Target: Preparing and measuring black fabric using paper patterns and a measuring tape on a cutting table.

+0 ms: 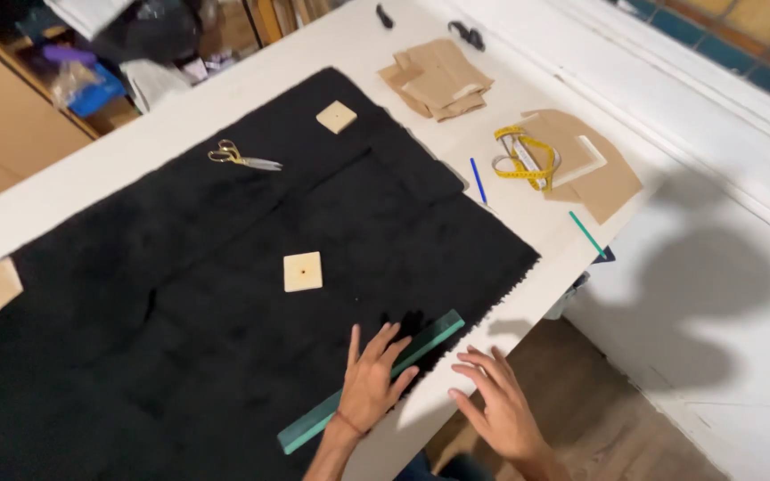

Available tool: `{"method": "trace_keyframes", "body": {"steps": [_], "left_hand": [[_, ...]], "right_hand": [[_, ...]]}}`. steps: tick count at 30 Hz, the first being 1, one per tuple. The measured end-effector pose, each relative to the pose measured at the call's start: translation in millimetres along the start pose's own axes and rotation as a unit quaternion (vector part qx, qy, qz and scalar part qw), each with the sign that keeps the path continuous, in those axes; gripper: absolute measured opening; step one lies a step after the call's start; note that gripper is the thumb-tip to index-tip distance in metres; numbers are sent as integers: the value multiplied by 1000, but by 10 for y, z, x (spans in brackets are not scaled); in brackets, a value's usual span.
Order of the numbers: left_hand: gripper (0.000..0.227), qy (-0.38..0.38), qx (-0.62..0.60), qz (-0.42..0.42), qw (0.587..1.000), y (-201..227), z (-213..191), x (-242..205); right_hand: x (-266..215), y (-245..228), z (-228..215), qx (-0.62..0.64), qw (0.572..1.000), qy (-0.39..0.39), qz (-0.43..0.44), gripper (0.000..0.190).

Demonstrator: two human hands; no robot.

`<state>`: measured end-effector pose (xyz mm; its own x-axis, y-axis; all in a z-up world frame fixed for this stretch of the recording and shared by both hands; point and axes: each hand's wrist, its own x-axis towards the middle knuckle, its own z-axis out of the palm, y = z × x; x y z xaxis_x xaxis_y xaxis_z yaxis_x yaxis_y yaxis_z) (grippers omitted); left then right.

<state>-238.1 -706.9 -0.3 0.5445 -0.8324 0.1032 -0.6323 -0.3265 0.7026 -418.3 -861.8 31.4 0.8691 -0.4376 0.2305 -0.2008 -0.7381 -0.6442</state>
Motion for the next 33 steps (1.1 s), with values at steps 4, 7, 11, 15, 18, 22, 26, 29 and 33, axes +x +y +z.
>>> {"method": "trace_keyframes", "body": {"steps": [4,7,11,15,18,22,26,29,33], "left_hand": [[47,27,7,66,997,219,91,594],[46,3,-36,50,998,326,215,822],[42,6,-75,26,997,318,406,1210],[36,61,-120,-37,990,248,399,2012],[25,135,-169,-74,974,-75,446,2963],[34,176,-169,-101,964,-811,699,4495],[69,221,-97,-100,965,-1729,1155,5716],[76,203,-138,-193,950,-1694,1026,6037],[77,145,-224,-291,919,-1596,1019,6184]], "right_hand": [[605,430,-162,47,999,-8,-1,26],[1092,825,-244,83,996,-25,22,24],[2092,1670,-274,116,992,12,51,18],[3515,2615,-259,186,981,12,56,17],[4593,3017,-111,65,998,21,15,32],[5469,3413,263,-36,997,12,-69,62],[5823,3421,435,-121,990,-52,-42,107],[5762,3476,510,-125,988,-94,-10,120],[5773,3506,556,-141,986,-91,11,116]]}}
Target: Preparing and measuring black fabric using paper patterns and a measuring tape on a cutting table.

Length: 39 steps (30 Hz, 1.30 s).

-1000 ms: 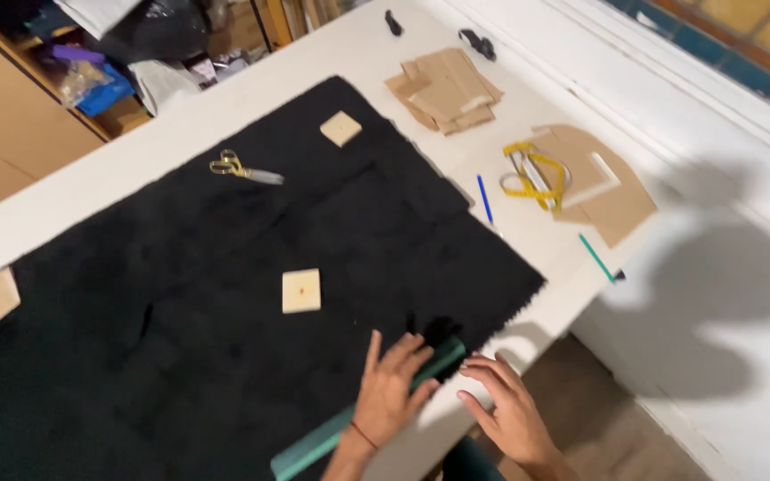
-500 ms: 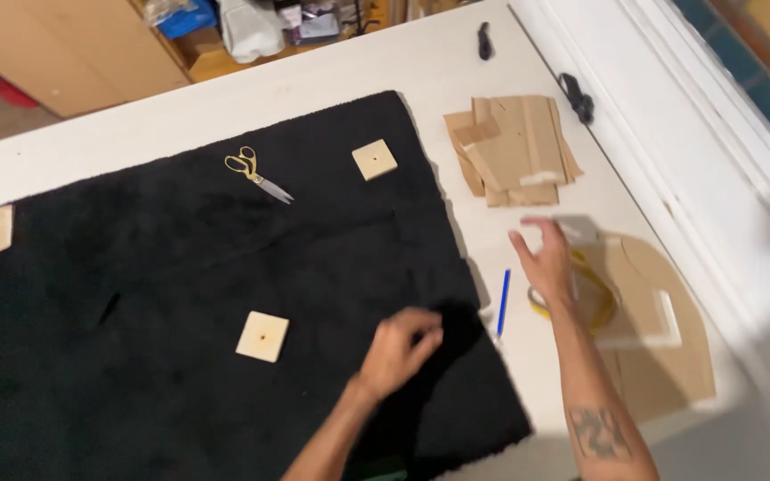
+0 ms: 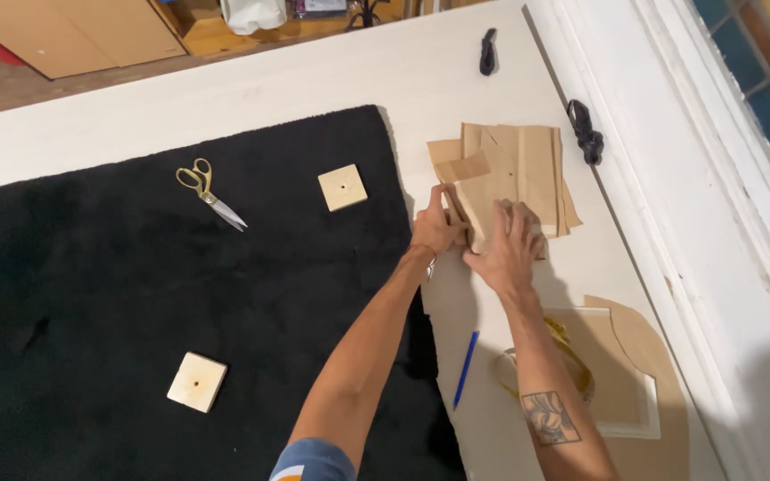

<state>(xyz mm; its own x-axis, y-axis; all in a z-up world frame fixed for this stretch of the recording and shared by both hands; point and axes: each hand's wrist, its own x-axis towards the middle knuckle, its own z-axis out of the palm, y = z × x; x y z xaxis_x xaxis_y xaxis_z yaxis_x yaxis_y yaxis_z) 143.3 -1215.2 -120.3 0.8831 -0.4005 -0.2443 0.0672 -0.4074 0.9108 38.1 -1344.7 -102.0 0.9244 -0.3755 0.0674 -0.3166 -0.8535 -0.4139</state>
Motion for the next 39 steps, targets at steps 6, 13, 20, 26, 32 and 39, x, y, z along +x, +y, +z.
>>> {"method": "trace_keyframes", "body": {"steps": [6,13,20,26,32,39], "left_hand": [[84,49,-8,51,997,142,-298,-314],[68,103,-19,146,984,754,-1544,-1608],[62,136,-110,112,978,416,-2083,-3423],[45,88,-274,96,953,-28,-2325,-4664],[39,52,-211,30,976,-630,-2570,-5313],[31,89,-189,10,978,-1249,-2875,-5725]], "right_hand": [[19,152,45,-7,999,18,-30,98],[-53,140,-16,-14,1000,5,-22,85],[-1417,-1645,-889,296,898,-99,-311,101],[-2698,-2414,-677,428,821,-217,-309,120],[-3441,-2413,62,646,753,-121,-22,72],[-3271,-1679,371,734,659,61,152,33]]}}
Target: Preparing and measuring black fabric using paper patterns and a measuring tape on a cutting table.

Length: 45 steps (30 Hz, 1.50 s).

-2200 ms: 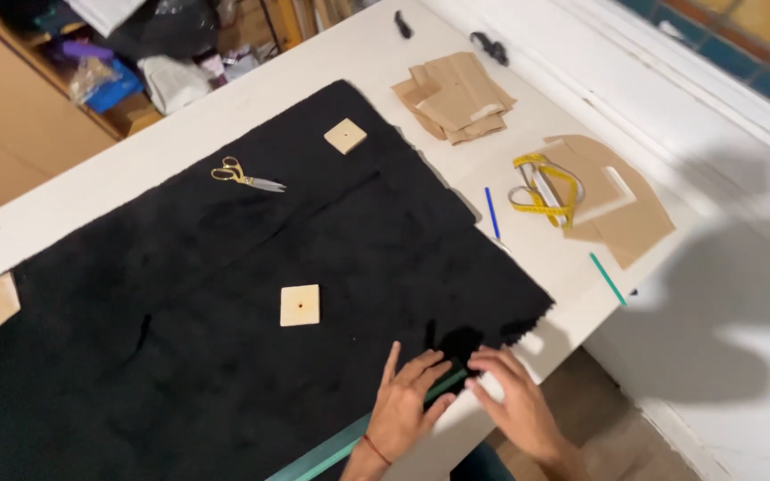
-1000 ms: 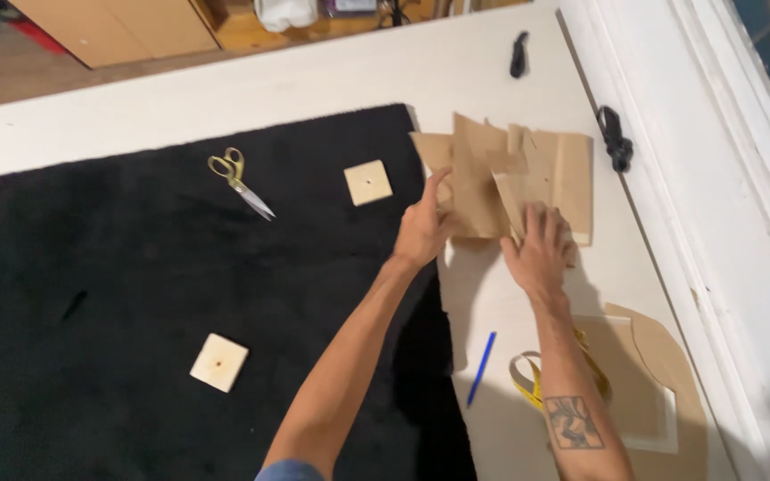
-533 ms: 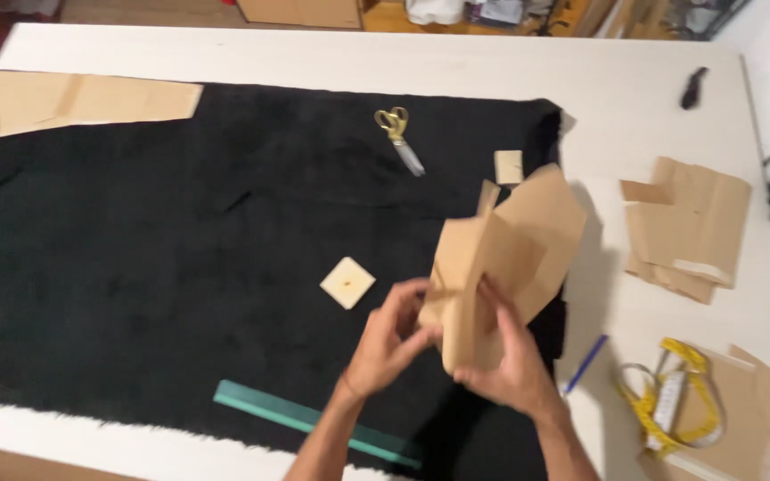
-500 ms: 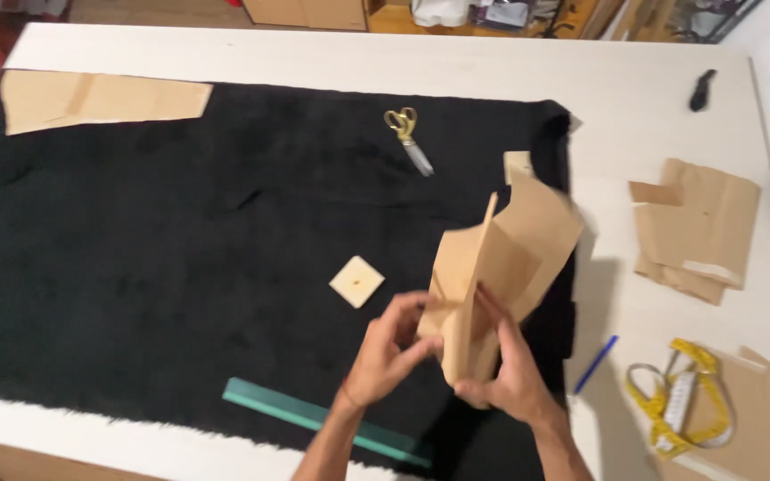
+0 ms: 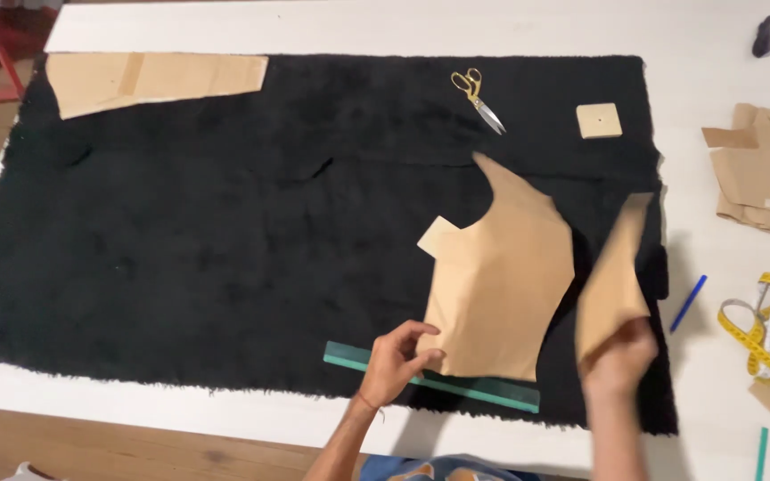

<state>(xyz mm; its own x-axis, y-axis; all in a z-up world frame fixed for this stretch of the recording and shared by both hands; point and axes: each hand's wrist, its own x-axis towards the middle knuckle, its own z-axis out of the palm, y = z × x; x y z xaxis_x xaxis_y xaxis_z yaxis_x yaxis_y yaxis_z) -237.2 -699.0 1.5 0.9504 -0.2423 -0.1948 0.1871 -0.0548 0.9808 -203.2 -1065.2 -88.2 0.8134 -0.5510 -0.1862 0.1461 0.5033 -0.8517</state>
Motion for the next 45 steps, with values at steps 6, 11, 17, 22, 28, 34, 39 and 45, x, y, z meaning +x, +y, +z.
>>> {"method": "trace_keyframes", "body": {"steps": [6,11,17,22,28,34,39,45], "left_hand": [[33,190,23,4,981,-329,-263,-273],[44,474,25,115,872,-162,-544,-461],[24,534,95,196,817,432,-948,-937],[34,344,482,133,795,915,-1363,-1435],[35,170,545,241,785,783,-343,-809],[37,124,518,312,787,78,219,-451],[37,66,538,251,802,-544,408,-452],[33,-44,516,225,825,-566,531,-477]], "right_hand": [[1976,-643,-856,-193,945,-39,-263,45],[3312,-949,-1092,-453,861,26,-228,34],[4119,-727,-1554,-646,688,-107,-313,30],[3835,-970,-1551,-622,697,-128,-333,33],[2786,-1862,-1358,-479,870,-68,-98,22],[2160,-2314,-1581,-553,823,-106,-77,16],[2032,-2292,-1958,-659,751,-35,-37,17],[2049,-1979,-2792,-766,639,-70,13,28]]}}
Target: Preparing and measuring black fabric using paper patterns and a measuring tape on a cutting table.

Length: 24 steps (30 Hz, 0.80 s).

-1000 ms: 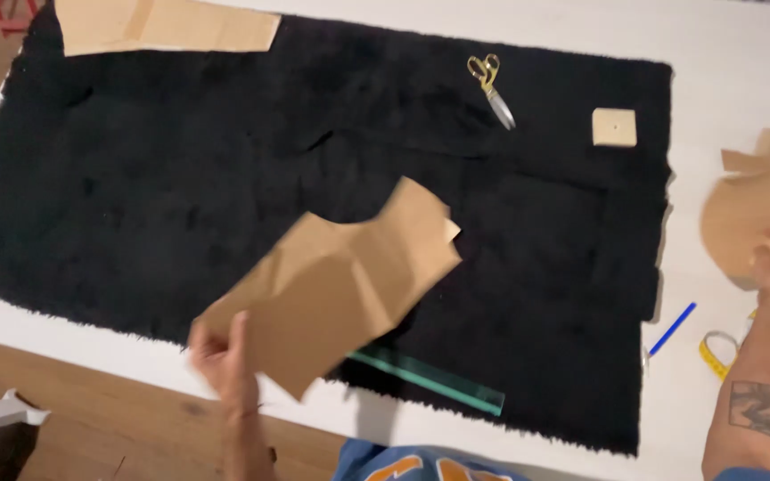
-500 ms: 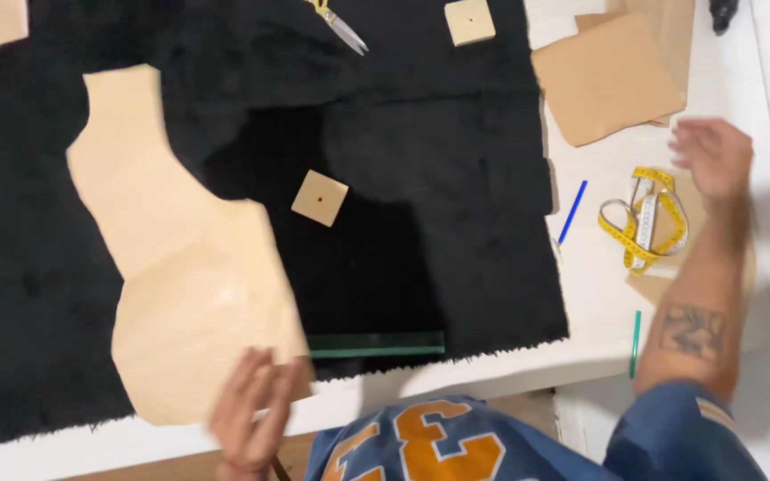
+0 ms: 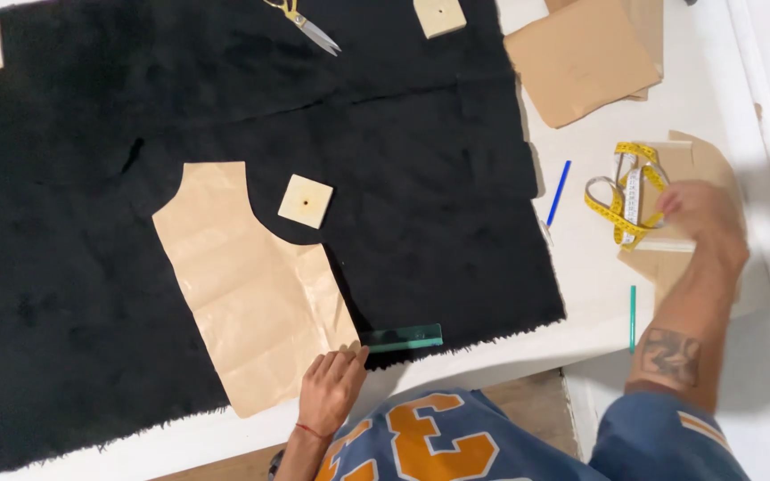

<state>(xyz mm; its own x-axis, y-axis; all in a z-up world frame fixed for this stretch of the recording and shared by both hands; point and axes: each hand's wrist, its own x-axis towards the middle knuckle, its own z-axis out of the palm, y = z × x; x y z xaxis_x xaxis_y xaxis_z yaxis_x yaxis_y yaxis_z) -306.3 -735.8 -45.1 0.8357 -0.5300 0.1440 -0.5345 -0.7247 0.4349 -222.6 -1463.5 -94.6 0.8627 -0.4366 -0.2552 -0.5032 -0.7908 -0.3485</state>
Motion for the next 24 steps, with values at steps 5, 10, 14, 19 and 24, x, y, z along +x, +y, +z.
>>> {"method": "trace_keyframes", "body": {"steps": [5,10,14,19,24], "left_hand": [[28,-95,-101,-79,987,74,-18,65],[33,-240,-144,-144,949,244,-324,316],[43,-358,-171,-163,903,128,-469,275],[52,-388,-206,-158,884,191,-949,475],[57,-320,-255,-120,905,-106,-894,466]], "right_hand": [[-450,22,256,-62,990,-54,-110,37],[-962,-574,205,-115,974,97,-167,30],[-966,-605,237,-162,940,169,-248,8],[-988,-926,154,50,977,203,-31,23],[-1158,-2357,291,201,942,267,-12,35]]}}
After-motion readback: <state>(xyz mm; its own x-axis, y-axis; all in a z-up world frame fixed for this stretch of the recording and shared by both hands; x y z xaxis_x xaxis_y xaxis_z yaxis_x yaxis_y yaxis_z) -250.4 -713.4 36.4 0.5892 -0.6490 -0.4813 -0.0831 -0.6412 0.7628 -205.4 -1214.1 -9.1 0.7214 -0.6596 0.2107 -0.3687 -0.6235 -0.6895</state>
